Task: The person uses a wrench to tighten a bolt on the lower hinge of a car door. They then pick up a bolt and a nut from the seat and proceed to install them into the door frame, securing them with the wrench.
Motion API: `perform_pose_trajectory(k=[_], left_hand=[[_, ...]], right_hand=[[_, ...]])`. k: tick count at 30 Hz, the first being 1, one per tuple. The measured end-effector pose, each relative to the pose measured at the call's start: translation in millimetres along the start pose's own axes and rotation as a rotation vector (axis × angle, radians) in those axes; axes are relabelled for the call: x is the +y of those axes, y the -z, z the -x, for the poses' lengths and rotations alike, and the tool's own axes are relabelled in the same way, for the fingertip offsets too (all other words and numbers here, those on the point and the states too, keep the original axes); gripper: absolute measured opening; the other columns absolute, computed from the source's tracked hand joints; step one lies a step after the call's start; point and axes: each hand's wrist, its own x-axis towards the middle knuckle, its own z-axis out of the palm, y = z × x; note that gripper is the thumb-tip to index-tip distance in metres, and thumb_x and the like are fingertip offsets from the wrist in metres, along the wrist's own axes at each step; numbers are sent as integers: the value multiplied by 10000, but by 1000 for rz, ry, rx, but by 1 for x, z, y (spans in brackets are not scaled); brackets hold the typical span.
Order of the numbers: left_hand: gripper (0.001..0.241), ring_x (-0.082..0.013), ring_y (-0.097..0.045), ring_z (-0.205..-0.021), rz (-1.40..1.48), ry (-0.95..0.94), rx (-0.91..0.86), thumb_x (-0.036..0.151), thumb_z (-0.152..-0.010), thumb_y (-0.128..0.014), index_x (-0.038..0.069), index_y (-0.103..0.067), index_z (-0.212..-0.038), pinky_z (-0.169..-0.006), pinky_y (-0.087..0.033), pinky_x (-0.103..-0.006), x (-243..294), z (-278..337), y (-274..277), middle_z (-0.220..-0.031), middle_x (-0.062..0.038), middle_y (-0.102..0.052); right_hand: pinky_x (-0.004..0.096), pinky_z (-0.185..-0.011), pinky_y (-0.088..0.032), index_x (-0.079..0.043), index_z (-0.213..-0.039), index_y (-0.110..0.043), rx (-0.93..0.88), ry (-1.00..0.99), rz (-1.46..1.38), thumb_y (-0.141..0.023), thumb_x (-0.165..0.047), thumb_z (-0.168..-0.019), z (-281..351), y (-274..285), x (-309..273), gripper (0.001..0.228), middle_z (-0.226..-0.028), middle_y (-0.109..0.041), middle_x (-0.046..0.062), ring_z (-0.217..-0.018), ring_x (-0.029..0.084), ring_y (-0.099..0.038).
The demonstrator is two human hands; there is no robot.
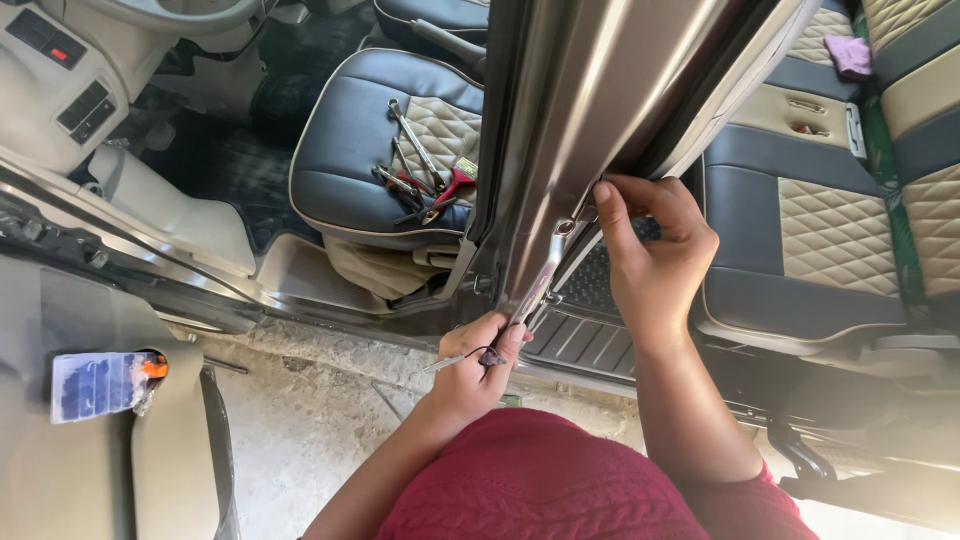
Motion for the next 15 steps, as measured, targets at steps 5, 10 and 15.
perform_pose_trajectory(k=[5,10,15], left_hand=[[281,-272,-649,-453,-3,-1,15,175,-1021,-611,79,-710,-776,-514,-564,-347,-4,3,1,-473,-42,-591],[280,-284,-650,-462,-2,16,34,172,-1023,-601,78,-710,-783,-518,-562,-352,-3,8,4,-474,-43,-590],[268,-282,-652,-465,-26,18,27,173,-1011,-621,84,-710,-775,-518,-562,-342,-3,10,4,-463,-44,-581]], right_hand=[[318,-763,-531,-2,-1078,-801,24,-24,-86,-853,-50,-980,3,-2,11,121,-769,-636,83,-733,152,-628],[318,-763,-530,11,-1110,-796,18,-21,-99,-880,-28,-951,8,2,25,184,-778,-618,93,-739,151,-614],[315,-679,-531,43,-1146,-776,-68,-76,-135,-845,36,-947,5,12,23,211,-788,-612,130,-681,151,-609]])
